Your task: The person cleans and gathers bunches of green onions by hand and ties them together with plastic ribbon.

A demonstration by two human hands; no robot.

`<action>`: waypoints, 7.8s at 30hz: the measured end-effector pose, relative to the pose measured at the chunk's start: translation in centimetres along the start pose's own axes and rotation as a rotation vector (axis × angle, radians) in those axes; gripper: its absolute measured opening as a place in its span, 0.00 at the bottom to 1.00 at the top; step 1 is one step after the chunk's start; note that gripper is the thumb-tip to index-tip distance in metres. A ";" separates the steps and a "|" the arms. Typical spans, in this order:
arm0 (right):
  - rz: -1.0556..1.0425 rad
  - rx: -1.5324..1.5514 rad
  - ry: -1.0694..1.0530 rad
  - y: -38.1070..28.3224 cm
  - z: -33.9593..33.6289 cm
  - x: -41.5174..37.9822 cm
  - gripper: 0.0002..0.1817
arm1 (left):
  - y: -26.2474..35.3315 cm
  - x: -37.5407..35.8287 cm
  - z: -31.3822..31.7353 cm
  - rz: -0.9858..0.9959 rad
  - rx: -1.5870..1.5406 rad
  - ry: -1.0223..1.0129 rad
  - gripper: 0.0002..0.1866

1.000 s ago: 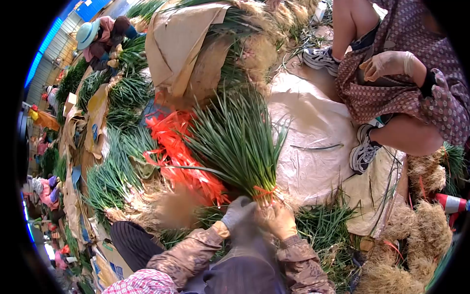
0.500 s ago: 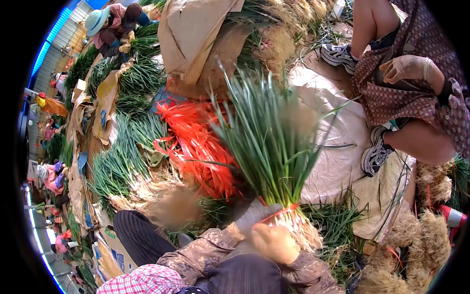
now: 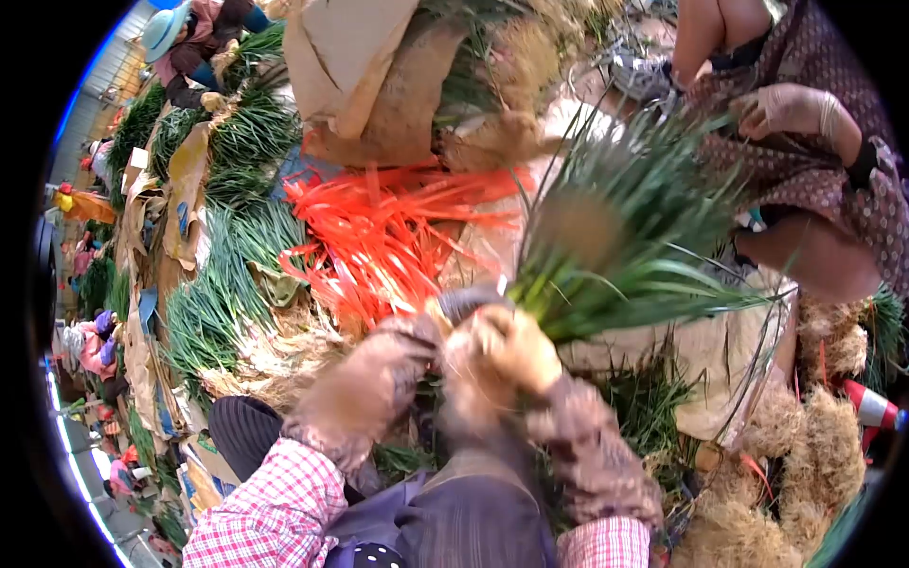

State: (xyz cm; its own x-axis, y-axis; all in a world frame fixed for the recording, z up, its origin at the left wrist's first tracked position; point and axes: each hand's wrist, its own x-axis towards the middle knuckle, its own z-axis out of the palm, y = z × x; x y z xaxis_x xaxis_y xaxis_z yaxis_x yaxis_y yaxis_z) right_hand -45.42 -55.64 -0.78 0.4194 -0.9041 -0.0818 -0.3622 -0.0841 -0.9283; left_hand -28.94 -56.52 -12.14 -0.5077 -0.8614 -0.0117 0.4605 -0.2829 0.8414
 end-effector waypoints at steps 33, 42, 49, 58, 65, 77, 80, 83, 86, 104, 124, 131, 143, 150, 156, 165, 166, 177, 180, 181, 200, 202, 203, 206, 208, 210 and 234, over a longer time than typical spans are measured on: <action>0.322 -0.457 -0.152 2.8 3.2 0.0 0.19 | -4.7 2.3 -0.2 -0.652 1.770 0.521 0.27; 0.268 -0.312 0.072 3.5 5.3 -6.6 0.12 | -0.2 3.0 3.4 -0.785 1.684 0.445 0.42; 0.280 -0.131 0.109 2.9 5.1 -9.4 0.10 | -0.8 2.7 3.2 -0.793 1.604 0.441 0.42; 0.322 -0.022 0.091 3.1 4.8 -12.6 0.09 | -1.7 2.5 3.2 -0.729 1.710 0.453 0.31; 0.285 0.010 0.097 3.8 5.2 -12.7 0.08 | 0.9 3.6 3.8 -0.909 1.615 0.368 0.31; 0.396 0.410 0.009 2.7 1.6 -7.1 0.10 | -2.5 0.5 3.8 -0.619 1.957 0.483 0.59; 0.372 0.300 -0.018 4.8 3.7 -7.8 0.09 | -1.7 1.0 2.6 -0.652 1.934 0.424 0.53; 0.360 0.188 0.052 6.1 5.2 -9.0 0.12 | 0.4 2.5 2.6 -0.726 1.857 0.368 0.40; 0.412 0.140 0.036 2.6 3.4 -8.8 0.12 | 1.2 3.1 2.6 -0.791 1.755 0.314 0.42; 0.639 0.620 0.085 5.5 3.3 -16.5 0.09 | 0.3 3.4 2.2 -0.815 1.819 0.327 0.47; 0.326 0.144 0.133 2.8 2.9 -14.2 0.11 | -7.3 0.8 5.3 -0.486 -0.846 0.910 0.10; 0.374 0.094 0.135 1.7 3.0 -15.3 0.11 | -9.3 1.8 4.7 -0.519 -0.602 1.088 0.06; 0.443 0.222 0.054 1.7 1.7 -16.1 0.09 | -2.3 -0.7 6.3 -0.801 0.133 0.667 0.14; 0.355 0.263 0.153 -0.9 0.1 -11.3 0.09 | -2.9 1.7 5.6 -0.283 2.145 0.327 0.30; 0.322 0.363 0.147 -1.8 0.0 -8.7 0.08 | -4.0 3.4 1.7 -0.579 2.074 0.453 0.37; 0.216 0.522 0.123 -2.6 0.3 -5.7 0.08 | -1.8 3.1 -10.7 -0.622 0.756 -0.026 0.53; 0.243 0.553 0.102 -2.8 0.1 -5.5 0.08 | -0.4 2.8 -9.7 -0.700 0.469 -0.086 0.49; 0.183 0.466 -0.001 -0.6 1.5 -4.2 0.11 | -2.9 -1.3 4.0 -0.617 1.905 0.643 0.32; 0.189 0.392 0.033 -0.6 2.1 -4.5 0.11 | -5.9 0.7 2.8 -0.694 1.873 0.668 0.40; 0.215 0.278 0.038 -0.6 1.7 -4.6 0.11 | -4.9 1.0 3.3 -0.704 1.879 0.659 0.42; 0.344 0.368 -0.063 0.6 0.0 -16.4 0.09 | 1.5 0.8 0.6 -0.951 1.473 0.511 0.66; 0.256 0.298 -0.067 0.1 -1.1 -18.3 0.09 | 1.7 0.9 0.0 -0.955 1.446 0.507 0.66; 0.305 0.354 -0.044 0.4 -0.8 -18.3 0.09 | 0.6 0.3 -0.1 -0.817 1.586 0.513 0.62; 0.436 0.642 -0.048 1.9 -0.7 -17.7 0.10 | 2.4 1.2 1.3 -0.951 1.474 0.493 0.60; 0.107 0.620 0.124 0.2 -1.8 -13.8 0.08 | 1.2 0.9 1.0 -0.905 1.627 0.460 0.59; -0.254 0.338 0.158 -1.5 -3.8 -8.5 0.09 | 1.7 1.5 1.6 -1.000 1.690 0.411 0.60; 0.290 0.704 0.048 -0.9 1.2 -11.2 0.15 | 2.6 0.3 1.3 -0.810 1.490 0.409 0.57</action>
State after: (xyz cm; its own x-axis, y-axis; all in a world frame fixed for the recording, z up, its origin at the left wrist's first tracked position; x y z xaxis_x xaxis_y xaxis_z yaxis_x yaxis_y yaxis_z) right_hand -48.79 -44.99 0.56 0.3461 -0.8676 -0.3570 0.1702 0.4322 -0.8855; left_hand -28.84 -56.98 -9.31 0.0575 -0.8188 -0.5712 -0.9210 -0.2643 0.2861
